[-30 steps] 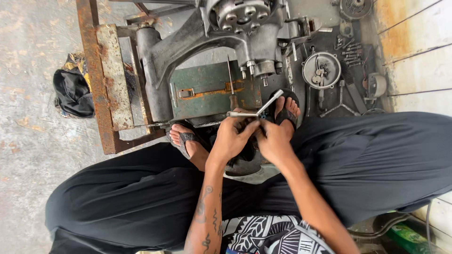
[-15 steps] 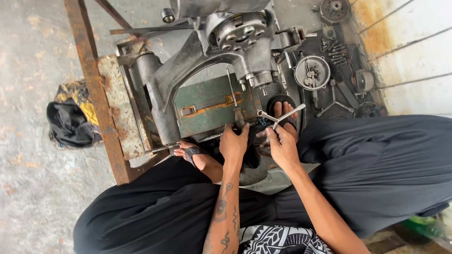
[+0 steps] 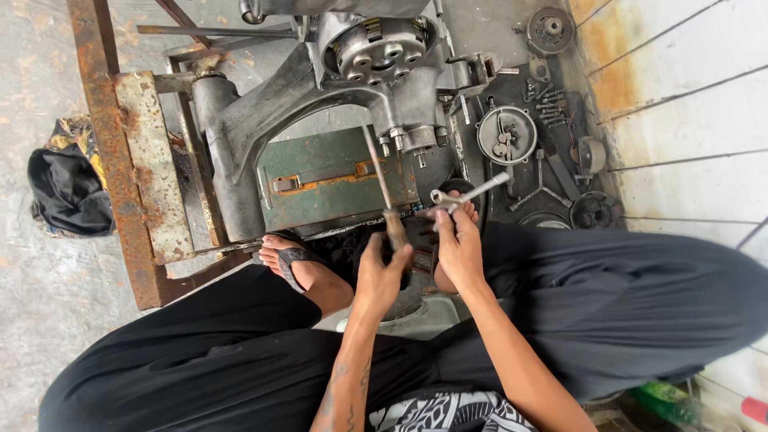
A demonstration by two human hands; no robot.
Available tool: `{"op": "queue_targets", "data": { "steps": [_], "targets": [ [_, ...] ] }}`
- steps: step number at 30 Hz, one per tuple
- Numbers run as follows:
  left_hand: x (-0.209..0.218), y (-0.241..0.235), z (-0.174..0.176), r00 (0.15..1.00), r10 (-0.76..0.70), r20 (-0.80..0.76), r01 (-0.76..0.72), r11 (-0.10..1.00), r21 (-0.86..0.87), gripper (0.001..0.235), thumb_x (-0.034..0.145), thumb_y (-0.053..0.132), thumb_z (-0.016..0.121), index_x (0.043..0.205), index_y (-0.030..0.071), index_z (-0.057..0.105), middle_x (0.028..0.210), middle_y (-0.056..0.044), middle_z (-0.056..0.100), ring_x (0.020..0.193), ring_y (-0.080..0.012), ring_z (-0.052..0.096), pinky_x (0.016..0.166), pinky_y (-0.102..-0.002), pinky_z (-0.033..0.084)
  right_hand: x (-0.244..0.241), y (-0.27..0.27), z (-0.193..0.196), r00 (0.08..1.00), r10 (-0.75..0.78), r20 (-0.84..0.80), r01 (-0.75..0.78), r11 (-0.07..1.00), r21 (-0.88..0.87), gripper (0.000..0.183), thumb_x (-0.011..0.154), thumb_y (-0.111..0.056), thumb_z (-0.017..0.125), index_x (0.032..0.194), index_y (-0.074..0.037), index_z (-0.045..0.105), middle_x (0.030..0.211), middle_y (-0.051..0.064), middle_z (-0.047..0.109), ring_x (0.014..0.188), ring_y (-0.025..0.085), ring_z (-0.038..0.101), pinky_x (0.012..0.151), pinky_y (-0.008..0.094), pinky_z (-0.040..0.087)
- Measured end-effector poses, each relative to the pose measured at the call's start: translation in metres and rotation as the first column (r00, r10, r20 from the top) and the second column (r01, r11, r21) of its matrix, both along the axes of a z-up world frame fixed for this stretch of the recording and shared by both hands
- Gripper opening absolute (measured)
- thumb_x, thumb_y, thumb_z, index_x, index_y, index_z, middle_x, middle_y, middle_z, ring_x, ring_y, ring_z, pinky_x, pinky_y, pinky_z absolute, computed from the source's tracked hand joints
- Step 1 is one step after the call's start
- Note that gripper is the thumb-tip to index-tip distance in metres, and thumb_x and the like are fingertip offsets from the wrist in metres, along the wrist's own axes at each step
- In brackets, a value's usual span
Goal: The person uses a T-handle wrench to tighten bolts on a disassembled engine block mounted on a stand. They repeatedly adjust the wrench and turn it to secure the components.
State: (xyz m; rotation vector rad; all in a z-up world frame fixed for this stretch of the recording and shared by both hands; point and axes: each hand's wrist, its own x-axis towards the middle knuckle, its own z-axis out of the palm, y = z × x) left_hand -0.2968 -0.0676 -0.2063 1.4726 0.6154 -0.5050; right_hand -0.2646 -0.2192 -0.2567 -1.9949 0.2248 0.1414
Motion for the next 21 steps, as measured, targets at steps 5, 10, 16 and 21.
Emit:
{"op": "queue_targets", "data": {
  "steps": [5, 10, 16, 21],
  "targets": [
    [0.0, -0.032, -0.021, 0.981, -0.149, 0.128, 0.168, 0.973, -0.157, 0.048, 0.097, 0.019, 0.072, 0.137, -0.003, 0.058, 0.123, -0.029, 0.067, 0.121, -0.0382, 0.065, 0.097, -0.052, 0.056, -0.009, -0.024, 0.005, 0.986, -0.165, 0.01, 0.157, 0.954, 0.256, 0.028, 0.114, -0.017, 0.039, 0.132, -0.003, 0.055, 0.115, 0.02, 0.073, 0.104, 0.031, 0.073, 0.091, 0.048, 0.057],
    [0.037, -0.079, 0.018, 0.875, -0.463, 0.138, 0.481, 0.864, -0.149, 0.054, 0.105, 0.015, 0.057, 0.146, -0.016, 0.04, 0.145, -0.04, 0.044, 0.14, -0.0563, 0.04, 0.114, -0.067, 0.043, -0.018, -0.073, -0.027, 0.922, -0.384, 0.051, 0.373, 0.916, 0.147, 0.029, 0.117, -0.015, 0.034, 0.12, 0.002, 0.057, 0.112, 0.028, 0.066, 0.11, 0.045, 0.064, 0.096, 0.062, 0.052],
    [0.051, -0.114, -0.02, 0.9, -0.407, 0.152, 0.43, 0.885, -0.179, 0.052, 0.107, 0.019, 0.057, 0.148, -0.01, 0.047, 0.13, -0.032, 0.063, 0.123, -0.037, 0.063, 0.095, -0.05, 0.058, 0.014, -0.084, -0.046, 0.751, -0.617, -0.233, 0.654, 0.743, 0.14, 0.029, 0.114, -0.037, 0.046, 0.107, -0.017, 0.065, 0.094, 0.008, 0.071, 0.075, 0.019, 0.061, 0.063, 0.035, 0.051],
    [0.044, -0.105, -0.092, 0.944, -0.32, 0.079, 0.329, 0.931, -0.158, 0.049, 0.111, 0.021, 0.05, 0.149, -0.009, 0.048, 0.122, -0.027, 0.067, 0.108, -0.0275, 0.064, 0.085, -0.041, 0.057, 0.032, -0.068, -0.031, 0.824, -0.416, -0.384, 0.489, 0.865, 0.113, 0.065, 0.112, -0.038, 0.047, 0.158, 0.006, 0.033, 0.159, 0.036, 0.033, 0.152, 0.05, 0.026, 0.121, 0.065, 0.025]
  ]
}}
